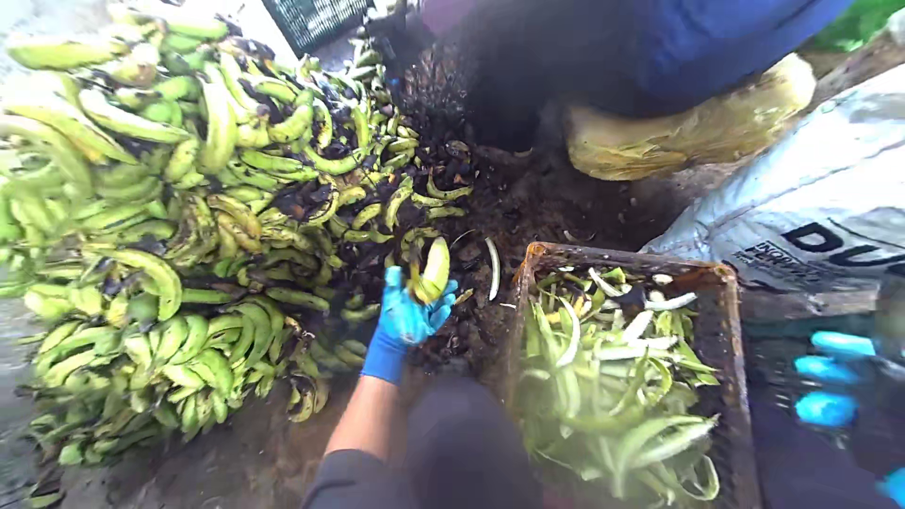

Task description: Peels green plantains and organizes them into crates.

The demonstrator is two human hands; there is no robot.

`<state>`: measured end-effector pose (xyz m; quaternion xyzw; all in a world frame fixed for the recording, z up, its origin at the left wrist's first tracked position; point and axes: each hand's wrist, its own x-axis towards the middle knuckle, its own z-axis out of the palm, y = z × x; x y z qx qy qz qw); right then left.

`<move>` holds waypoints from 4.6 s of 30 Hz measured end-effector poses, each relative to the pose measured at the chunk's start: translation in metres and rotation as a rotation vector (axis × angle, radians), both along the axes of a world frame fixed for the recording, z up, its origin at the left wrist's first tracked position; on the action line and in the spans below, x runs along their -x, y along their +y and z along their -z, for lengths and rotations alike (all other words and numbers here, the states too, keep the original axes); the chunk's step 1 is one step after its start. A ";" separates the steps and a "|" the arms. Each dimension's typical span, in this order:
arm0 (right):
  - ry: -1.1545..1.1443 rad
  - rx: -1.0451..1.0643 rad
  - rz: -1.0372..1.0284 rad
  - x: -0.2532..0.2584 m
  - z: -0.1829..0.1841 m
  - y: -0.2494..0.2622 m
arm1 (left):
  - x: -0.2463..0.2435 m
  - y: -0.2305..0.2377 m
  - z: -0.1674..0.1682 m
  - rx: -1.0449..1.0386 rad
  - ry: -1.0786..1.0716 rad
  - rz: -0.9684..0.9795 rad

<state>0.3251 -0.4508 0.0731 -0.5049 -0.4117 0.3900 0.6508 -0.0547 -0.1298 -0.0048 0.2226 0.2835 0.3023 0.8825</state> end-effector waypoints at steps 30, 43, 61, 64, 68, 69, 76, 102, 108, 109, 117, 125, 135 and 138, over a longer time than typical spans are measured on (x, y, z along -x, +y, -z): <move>-0.237 -0.478 0.248 0.143 -0.061 0.007 | -0.099 -0.134 -0.122 -0.796 -0.064 0.081; -1.180 -0.211 0.444 0.016 -0.059 0.051 | -0.151 -0.118 -0.160 -0.327 -0.004 0.215; -0.928 -0.077 0.217 0.069 -0.033 0.051 | -0.160 -0.098 -0.129 -0.718 -0.159 0.101; -0.877 -0.092 0.167 0.061 -0.029 0.053 | -0.170 -0.115 -0.131 -0.743 -0.259 0.104; -1.187 -0.216 0.575 0.027 -0.028 0.074 | -0.169 -0.139 -0.124 -0.516 -0.130 0.197; -1.221 -0.215 0.686 0.016 -0.028 0.076 | -0.166 -0.140 -0.123 -0.476 -0.115 0.262; -1.050 -0.076 0.675 0.025 -0.044 0.069 | -0.156 -0.118 -0.119 -0.472 -0.113 0.266; -1.235 -0.143 0.620 0.028 -0.028 0.074 | -0.170 -0.115 -0.129 -0.587 -0.137 0.281; -1.063 0.092 0.771 0.020 -0.035 0.078 | -0.172 -0.106 -0.113 -0.512 -0.042 0.375; -1.055 0.064 0.725 0.036 -0.032 0.076 | -0.176 -0.108 -0.117 -0.521 -0.090 0.208; -1.199 -0.123 0.714 0.046 -0.032 0.046 | -0.197 -0.113 -0.132 -0.589 -0.217 -0.438; -1.108 -0.024 0.718 0.079 -0.019 0.062 | -0.211 -0.129 -0.133 -0.344 -0.313 -0.555; -0.989 -0.127 0.674 0.051 -0.024 0.068 | -0.204 -0.127 -0.125 -0.616 -0.342 0.128; -1.127 -0.167 0.738 0.048 -0.016 0.061 | -0.194 -0.126 -0.130 -0.733 -0.167 0.139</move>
